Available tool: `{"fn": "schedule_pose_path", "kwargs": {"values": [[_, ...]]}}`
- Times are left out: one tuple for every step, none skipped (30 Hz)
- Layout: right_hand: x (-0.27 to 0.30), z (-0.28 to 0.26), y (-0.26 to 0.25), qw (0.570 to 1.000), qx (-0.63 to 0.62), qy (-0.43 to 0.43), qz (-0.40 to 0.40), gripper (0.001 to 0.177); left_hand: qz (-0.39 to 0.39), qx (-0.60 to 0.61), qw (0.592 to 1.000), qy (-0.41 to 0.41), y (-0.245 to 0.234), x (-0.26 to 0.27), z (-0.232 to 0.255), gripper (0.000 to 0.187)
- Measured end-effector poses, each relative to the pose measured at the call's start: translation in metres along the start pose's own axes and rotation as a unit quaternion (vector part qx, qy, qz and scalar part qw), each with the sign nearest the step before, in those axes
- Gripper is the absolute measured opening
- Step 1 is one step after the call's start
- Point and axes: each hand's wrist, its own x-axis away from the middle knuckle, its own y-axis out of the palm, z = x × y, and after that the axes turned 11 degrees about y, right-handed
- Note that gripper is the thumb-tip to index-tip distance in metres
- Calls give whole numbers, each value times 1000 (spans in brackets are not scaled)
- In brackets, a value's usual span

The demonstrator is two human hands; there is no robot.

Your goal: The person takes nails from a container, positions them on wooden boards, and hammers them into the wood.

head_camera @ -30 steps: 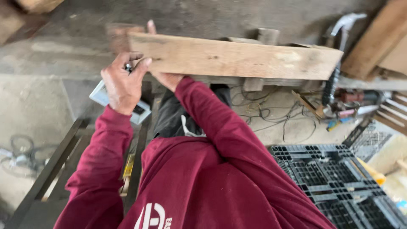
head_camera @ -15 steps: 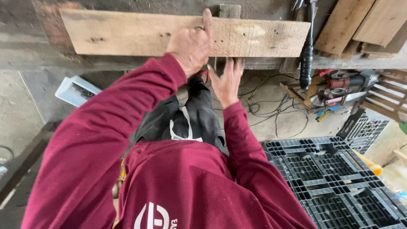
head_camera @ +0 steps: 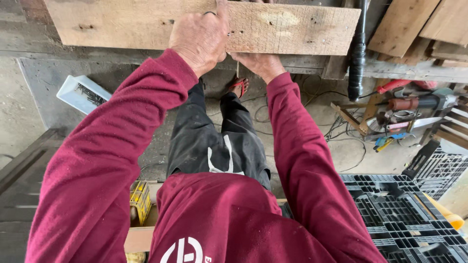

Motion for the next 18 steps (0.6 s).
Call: {"fn": "schedule_pose_path", "kwargs": {"values": [[3,-1,5,999,-43,11,16,49,-2,4,1000,-3,1,0,2,103],[8,-3,12,996,-85,23,30,48,-11,9,1000,-5,3,0,2,97],[11,-7,20,998,-68,12,6,47,-19,14,1000,-7,5,0,0,90],[11,-12,29,999,-49,0,-17,46,-26,19,999,-10,7,-1,-1,83],[14,-15,35,999,-31,-12,-39,47,-18,17,1000,-8,10,0,-1,83],[16,-14,39,998,-53,-8,-24,45,-11,15,1000,-6,11,1,-2,84],[17,-12,41,997,-76,-3,-9,43,-4,12,1000,-4,12,1,-2,84],[17,-10,39,995,-99,3,5,42,-3,9,1000,-5,12,1,-1,87],[16,-10,34,993,-113,13,7,44,-2,7,1000,-5,11,0,1,90],[11,-7,28,992,-126,23,11,46,2,4,1000,-5,10,-2,3,93],[6,-3,20,990,-138,34,15,47,7,-3,1000,-5,8,-4,3,96],[2,1,11,988,-148,35,17,49,9,-9,1000,-6,6,-4,4,98],[-2,6,1,986,-158,36,20,50,12,-14,1000,-6,4,-4,4,101],[-8,10,-8,985,-168,38,22,52,-26,10,1000,-10,2,-5,2,103],[-15,13,-15,931,-330,105,-119,54,-63,33,997,-14,0,-5,-1,105],[-20,16,-22,826,-471,172,-256,56,-99,58,993,-11,-1,-8,-2,107],[-24,17,-27,677,-589,231,-376,58,-114,63,991,-15,-1,-10,-3,102],[-26,17,-32,721,-571,217,-327,60,-126,69,989,-17,-1,-12,-5,97]]}}
